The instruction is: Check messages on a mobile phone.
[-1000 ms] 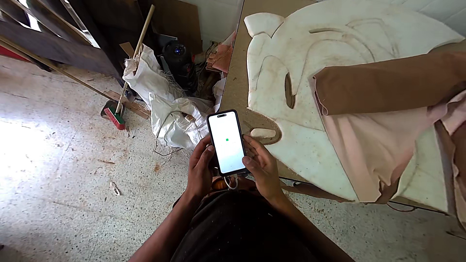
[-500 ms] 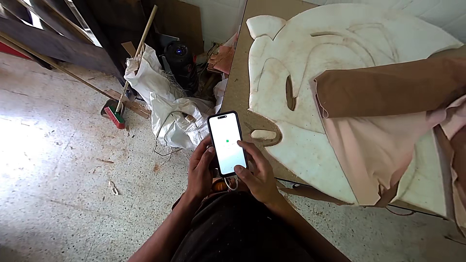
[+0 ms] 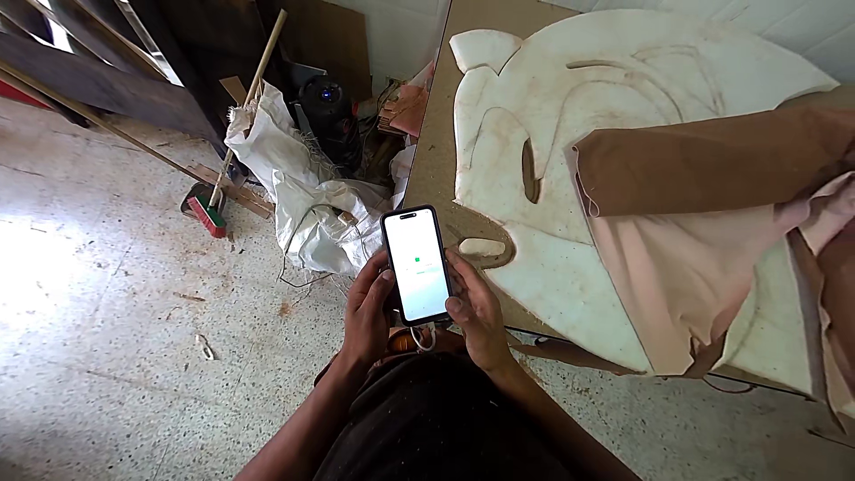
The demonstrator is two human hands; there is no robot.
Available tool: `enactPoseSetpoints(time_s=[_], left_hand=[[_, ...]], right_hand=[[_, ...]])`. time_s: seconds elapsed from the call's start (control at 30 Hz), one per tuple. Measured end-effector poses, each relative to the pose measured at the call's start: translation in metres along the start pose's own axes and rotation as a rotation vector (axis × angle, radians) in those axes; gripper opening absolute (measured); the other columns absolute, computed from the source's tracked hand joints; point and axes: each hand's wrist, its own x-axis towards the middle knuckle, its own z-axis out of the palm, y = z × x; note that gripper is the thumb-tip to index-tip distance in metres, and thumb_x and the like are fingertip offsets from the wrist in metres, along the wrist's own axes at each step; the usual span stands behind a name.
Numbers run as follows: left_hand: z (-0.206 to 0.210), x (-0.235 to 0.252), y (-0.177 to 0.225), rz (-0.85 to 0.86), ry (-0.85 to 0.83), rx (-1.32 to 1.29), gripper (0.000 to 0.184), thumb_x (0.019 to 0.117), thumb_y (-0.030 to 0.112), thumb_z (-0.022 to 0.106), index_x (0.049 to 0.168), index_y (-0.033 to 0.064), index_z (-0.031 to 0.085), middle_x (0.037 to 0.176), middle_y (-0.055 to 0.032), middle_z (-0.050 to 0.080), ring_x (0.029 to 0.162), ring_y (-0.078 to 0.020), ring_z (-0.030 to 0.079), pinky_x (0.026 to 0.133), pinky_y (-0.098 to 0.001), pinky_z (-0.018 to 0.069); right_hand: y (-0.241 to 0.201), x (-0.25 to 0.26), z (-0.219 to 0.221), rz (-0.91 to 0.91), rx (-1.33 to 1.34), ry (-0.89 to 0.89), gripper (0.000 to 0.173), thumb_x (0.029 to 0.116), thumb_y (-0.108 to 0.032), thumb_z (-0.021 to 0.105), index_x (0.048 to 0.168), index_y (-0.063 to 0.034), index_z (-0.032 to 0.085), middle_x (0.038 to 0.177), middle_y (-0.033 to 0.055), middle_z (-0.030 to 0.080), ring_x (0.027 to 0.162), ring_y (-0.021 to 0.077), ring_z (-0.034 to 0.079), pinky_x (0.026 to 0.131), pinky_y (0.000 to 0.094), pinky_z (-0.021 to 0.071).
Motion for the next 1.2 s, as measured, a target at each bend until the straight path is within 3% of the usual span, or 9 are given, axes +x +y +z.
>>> enactPoseSetpoints(time_s=[0.23, 0.4, 0.53, 0.7, 0.8, 0.9, 1.2], left_hand=[[0.0, -0.001, 0.0, 0.0, -0.01, -0.016, 0.04, 0.1116, 0.024, 0.032, 0.144, 0.0105, 0.052, 0.12, -0.0188, 0.067, 0.1, -0.0271, 0.07, 0.085, -0.0451, 0.0613], [-0.002, 0.0, 0.0, -0.026, -0.009, 0.021, 0.04, 0.1116, 0.024, 0.031, 0.144, 0.0115, 0.052, 0.118, -0.0177, 0.067, 0.098, -0.0264, 0.071, 0.083, -0.0442, 0.0616], [-0.008, 0.001, 0.002, -0.076, -0.052, 0.059, 0.041, 0.1123, 0.026, 0.033, 0.148, 0.0132, 0.049, 0.122, -0.0183, 0.067, 0.101, -0.0288, 0.07, 0.086, -0.0467, 0.0612], [-0.018, 0.015, -0.009, -0.087, -0.086, 0.027, 0.04, 0.1122, 0.024, 0.037, 0.148, 0.0093, 0.048, 0.125, -0.0233, 0.064, 0.106, -0.035, 0.069, 0.09, -0.0528, 0.0598], [-0.018, 0.018, -0.015, -0.098, -0.054, 0.043, 0.039, 0.1124, 0.023, 0.035, 0.146, 0.0092, 0.05, 0.124, -0.0226, 0.065, 0.105, -0.0345, 0.069, 0.09, -0.0525, 0.0596], [-0.017, 0.018, -0.02, -0.091, -0.048, 0.034, 0.039, 0.1125, 0.022, 0.034, 0.145, 0.0082, 0.051, 0.123, -0.0223, 0.065, 0.105, -0.0331, 0.069, 0.089, -0.0509, 0.0596], [-0.014, 0.013, -0.02, -0.087, -0.065, 0.022, 0.039, 0.1121, 0.021, 0.034, 0.145, 0.0071, 0.05, 0.122, -0.0215, 0.066, 0.104, -0.0304, 0.07, 0.09, -0.0479, 0.06]], right_hand=[[0.001, -0.003, 0.002, -0.012, 0.041, 0.0, 0.079, 0.099, -0.055, 0.059, 0.161, -0.0139, 0.031, 0.15, 0.0144, 0.052, 0.13, 0.0286, 0.058, 0.101, 0.0456, 0.0564], [0.003, -0.004, 0.002, 0.009, 0.02, 0.032, 0.068, 0.1016, -0.047, 0.059, 0.159, -0.0152, 0.04, 0.15, 0.0117, 0.053, 0.123, 0.0274, 0.063, 0.093, 0.0443, 0.0608], [0.006, -0.003, -0.001, -0.027, 0.009, 0.048, 0.057, 0.1044, -0.033, 0.057, 0.156, -0.011, 0.044, 0.148, 0.0133, 0.054, 0.125, 0.028, 0.062, 0.098, 0.0446, 0.059], [0.017, 0.0, -0.007, 0.011, -0.027, 0.03, 0.061, 0.1052, -0.037, 0.055, 0.16, -0.0146, 0.039, 0.153, 0.0089, 0.051, 0.13, 0.0256, 0.059, 0.102, 0.0443, 0.0572], [0.021, 0.0, -0.005, 0.042, -0.015, 0.024, 0.071, 0.1028, -0.046, 0.056, 0.163, -0.019, 0.03, 0.157, 0.0073, 0.046, 0.134, 0.0255, 0.056, 0.104, 0.0452, 0.0557], [0.021, 0.0, -0.006, 0.048, 0.009, 0.031, 0.076, 0.1023, -0.05, 0.055, 0.165, -0.0209, 0.024, 0.155, 0.0092, 0.049, 0.133, 0.0272, 0.057, 0.103, 0.0462, 0.0557], [0.022, -0.008, -0.009, 0.042, 0.017, 0.042, 0.07, 0.103, -0.047, 0.056, 0.161, -0.0144, 0.035, 0.152, 0.0109, 0.052, 0.131, 0.0272, 0.059, 0.102, 0.0453, 0.0567]])
